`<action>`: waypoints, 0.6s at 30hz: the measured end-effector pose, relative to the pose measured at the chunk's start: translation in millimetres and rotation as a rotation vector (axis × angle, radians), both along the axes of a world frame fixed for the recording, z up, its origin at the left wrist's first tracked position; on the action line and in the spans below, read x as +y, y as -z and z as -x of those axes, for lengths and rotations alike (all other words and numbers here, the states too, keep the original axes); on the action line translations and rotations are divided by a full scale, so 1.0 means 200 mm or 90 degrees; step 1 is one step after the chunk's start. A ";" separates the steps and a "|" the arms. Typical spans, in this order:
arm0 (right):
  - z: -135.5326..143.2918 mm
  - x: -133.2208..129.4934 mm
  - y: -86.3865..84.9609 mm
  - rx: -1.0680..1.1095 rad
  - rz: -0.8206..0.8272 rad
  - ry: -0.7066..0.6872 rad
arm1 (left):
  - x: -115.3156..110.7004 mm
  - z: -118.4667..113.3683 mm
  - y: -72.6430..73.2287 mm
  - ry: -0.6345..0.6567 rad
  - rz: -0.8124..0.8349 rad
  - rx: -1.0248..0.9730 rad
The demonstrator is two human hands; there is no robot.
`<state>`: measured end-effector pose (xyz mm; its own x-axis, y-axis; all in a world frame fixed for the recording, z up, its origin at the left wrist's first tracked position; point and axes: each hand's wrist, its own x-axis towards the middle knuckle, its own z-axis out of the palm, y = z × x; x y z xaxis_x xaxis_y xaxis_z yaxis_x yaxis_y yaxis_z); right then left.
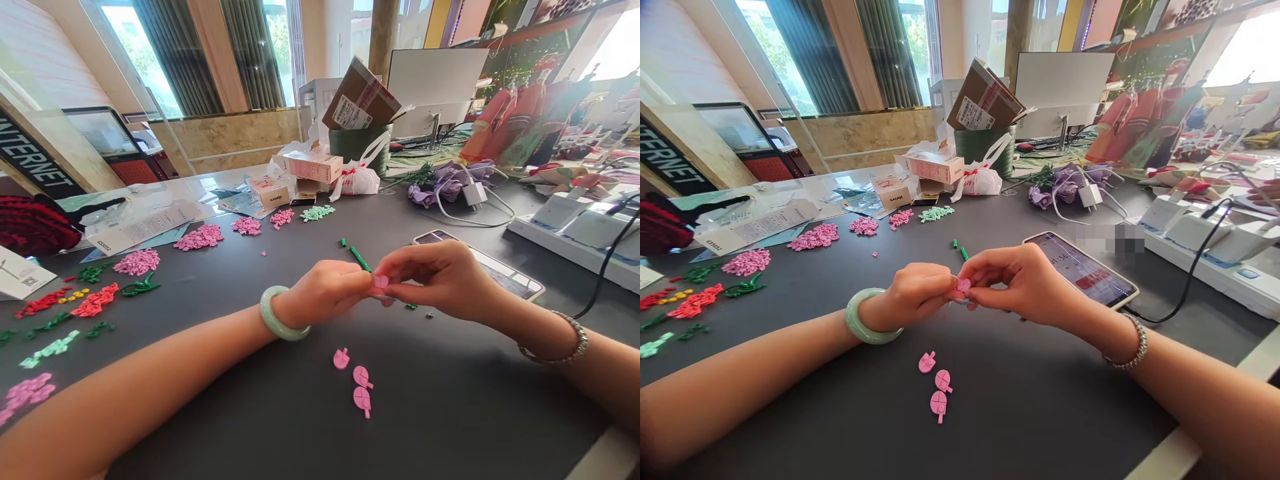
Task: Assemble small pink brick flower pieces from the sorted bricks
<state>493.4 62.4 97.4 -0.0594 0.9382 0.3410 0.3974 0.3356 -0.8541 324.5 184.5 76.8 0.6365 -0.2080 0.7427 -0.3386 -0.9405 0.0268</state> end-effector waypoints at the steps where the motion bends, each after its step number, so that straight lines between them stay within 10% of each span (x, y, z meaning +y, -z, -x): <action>1: 0.00 0.00 0.00 -0.001 -0.004 0.004 | 0.00 0.00 0.00 0.005 0.014 -0.001; 18: -0.02 0.01 0.01 -0.185 -0.195 0.080 | 0.01 -0.02 -0.01 -0.023 0.162 0.110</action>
